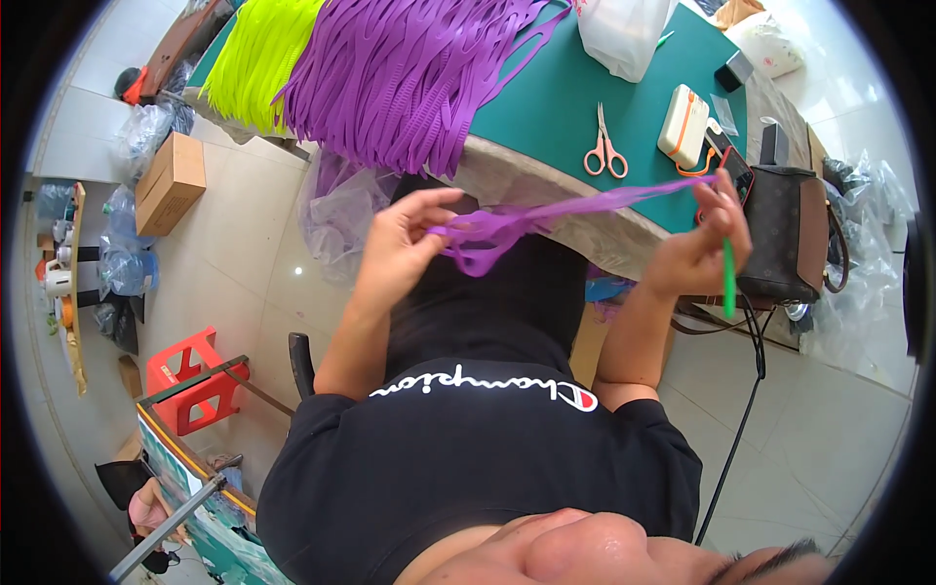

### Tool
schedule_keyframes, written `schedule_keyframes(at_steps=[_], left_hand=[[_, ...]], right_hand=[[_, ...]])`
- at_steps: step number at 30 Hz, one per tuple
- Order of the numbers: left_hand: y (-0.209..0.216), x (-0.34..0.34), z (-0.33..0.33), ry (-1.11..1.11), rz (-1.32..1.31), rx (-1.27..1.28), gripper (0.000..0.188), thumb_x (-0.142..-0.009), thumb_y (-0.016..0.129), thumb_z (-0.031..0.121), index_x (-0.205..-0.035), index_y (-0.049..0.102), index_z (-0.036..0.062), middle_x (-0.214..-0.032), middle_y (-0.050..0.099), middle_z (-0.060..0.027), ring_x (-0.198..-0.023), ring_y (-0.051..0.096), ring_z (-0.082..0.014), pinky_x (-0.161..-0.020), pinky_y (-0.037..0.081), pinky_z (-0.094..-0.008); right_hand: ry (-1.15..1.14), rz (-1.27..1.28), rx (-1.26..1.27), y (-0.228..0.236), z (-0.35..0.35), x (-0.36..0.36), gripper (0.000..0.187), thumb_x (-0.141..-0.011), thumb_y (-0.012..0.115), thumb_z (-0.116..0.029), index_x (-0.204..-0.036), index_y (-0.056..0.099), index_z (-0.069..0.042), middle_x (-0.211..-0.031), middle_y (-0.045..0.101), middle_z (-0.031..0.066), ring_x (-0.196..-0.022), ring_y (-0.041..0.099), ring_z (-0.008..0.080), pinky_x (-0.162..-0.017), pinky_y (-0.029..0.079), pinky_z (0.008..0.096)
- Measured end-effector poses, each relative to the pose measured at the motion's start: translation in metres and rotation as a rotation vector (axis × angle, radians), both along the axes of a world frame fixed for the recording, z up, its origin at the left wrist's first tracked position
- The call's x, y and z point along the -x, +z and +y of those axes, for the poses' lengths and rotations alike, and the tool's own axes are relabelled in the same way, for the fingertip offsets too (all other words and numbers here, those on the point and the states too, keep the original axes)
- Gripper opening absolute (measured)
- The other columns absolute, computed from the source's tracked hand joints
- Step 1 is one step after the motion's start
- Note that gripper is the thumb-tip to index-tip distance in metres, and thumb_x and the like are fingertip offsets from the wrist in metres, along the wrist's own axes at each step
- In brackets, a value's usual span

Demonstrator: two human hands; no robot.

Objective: Using a crochet hook and scissors to process and trim purple fabric strips at a workbench.

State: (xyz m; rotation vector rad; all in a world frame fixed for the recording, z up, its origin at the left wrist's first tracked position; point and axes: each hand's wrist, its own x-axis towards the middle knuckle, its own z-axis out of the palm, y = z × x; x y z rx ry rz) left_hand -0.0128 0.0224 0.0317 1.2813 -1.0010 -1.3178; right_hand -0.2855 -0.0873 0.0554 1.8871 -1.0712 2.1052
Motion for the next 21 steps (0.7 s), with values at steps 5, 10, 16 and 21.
schedule_keyframes(at_steps=[5,10,16,21], left_hand=[[0.001,-0.048,0.001,0.105,0.189,-0.017,0.03,-0.087,0.059,0.003,-0.117,0.059,-0.0015,-0.091,0.067,-0.0058,-0.073,0.06,-0.0073,-0.065,0.047,-0.02],[0.008,-0.061,0.006,0.284,0.21,0.189,0.028,-0.088,0.057,0.007,-0.113,0.06,-0.0048,-0.08,0.062,-0.004,-0.07,0.056,-0.0084,-0.066,0.047,-0.0221],[0.018,-0.056,0.007,0.133,0.337,0.205,0.03,-0.09,0.053,0.007,-0.118,0.053,-0.0045,-0.094,0.063,-0.0131,-0.076,0.06,-0.0157,-0.074,0.05,-0.0282],[0.043,-0.049,-0.001,-0.12,0.442,0.302,0.03,-0.099,0.045,0.02,-0.116,0.05,-0.0041,-0.11,0.061,-0.0222,-0.094,0.066,-0.0301,-0.084,0.054,-0.0434]], right_hand=[[-0.09,-0.052,0.047,0.019,0.017,0.037,0.029,-0.1,0.043,-0.021,-0.095,0.045,0.008,-0.085,0.063,0.0313,-0.075,0.068,0.0327,-0.062,0.06,0.0353],[-0.189,-0.239,0.252,0.033,0.037,0.064,0.036,-0.101,0.04,-0.027,-0.092,0.044,0.008,-0.087,0.062,0.0334,-0.071,0.068,0.032,-0.06,0.061,0.0335],[1.441,-0.218,-0.747,0.013,0.037,0.059,0.02,-0.096,0.051,-0.018,-0.091,0.061,0.0,-0.087,0.065,0.0189,-0.066,0.063,0.0197,-0.056,0.053,0.0311],[0.965,0.175,-1.366,-0.068,0.039,0.022,0.012,-0.089,0.06,-0.008,-0.09,0.066,0.002,-0.081,0.065,0.0092,-0.067,0.059,0.0128,-0.061,0.048,0.0275]])
